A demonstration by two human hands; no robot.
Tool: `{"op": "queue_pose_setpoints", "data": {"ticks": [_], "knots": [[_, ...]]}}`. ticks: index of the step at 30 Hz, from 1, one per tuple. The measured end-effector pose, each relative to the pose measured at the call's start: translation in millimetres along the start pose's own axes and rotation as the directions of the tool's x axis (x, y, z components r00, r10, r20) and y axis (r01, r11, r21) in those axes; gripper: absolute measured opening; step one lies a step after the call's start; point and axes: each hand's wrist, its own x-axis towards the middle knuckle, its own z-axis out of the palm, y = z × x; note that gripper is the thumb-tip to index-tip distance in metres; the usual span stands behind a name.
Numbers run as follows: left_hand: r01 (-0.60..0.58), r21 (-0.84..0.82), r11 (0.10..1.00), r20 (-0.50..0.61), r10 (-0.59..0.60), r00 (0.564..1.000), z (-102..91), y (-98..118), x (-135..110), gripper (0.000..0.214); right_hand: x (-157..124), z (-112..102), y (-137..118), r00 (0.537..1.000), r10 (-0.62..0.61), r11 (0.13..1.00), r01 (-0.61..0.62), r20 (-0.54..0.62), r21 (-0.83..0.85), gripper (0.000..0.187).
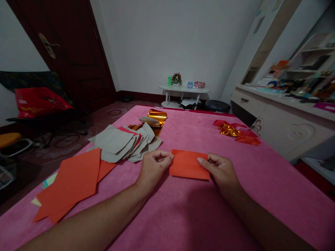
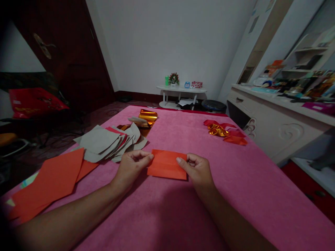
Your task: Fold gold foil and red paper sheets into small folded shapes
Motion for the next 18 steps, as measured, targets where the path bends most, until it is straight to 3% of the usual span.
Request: {"op": "queue_pose_setpoints", "data": {"ticks": [7,11,14,18], "knots": [[-0.08,0.229,0.97,0.038,0.073,0.997,-0.6,-14,4,0.011,8,2,11,0.99,-0.123,0.966,0.104,-0.067,-0.237,0.043],[-0.212,0.348,0.913,0.111,0.184,0.977,-1.8,-17,3,0.002,10,3,21,0.986,-0.158,0.886,0.12,-0.051,-0.447,0.039],[-0.318,0.507,0.801,0.175,0.265,0.948,-2.4,-13,1,0.011,10,5,23,0.986,-0.162,0.789,0.1,-0.048,-0.606,0.038],[-0.371,0.747,0.552,0.261,0.27,0.927,-1.2,-6,-4,0.019,7,8,16,0.987,-0.15,0.643,0.057,-0.053,-0.764,0.034]]}}
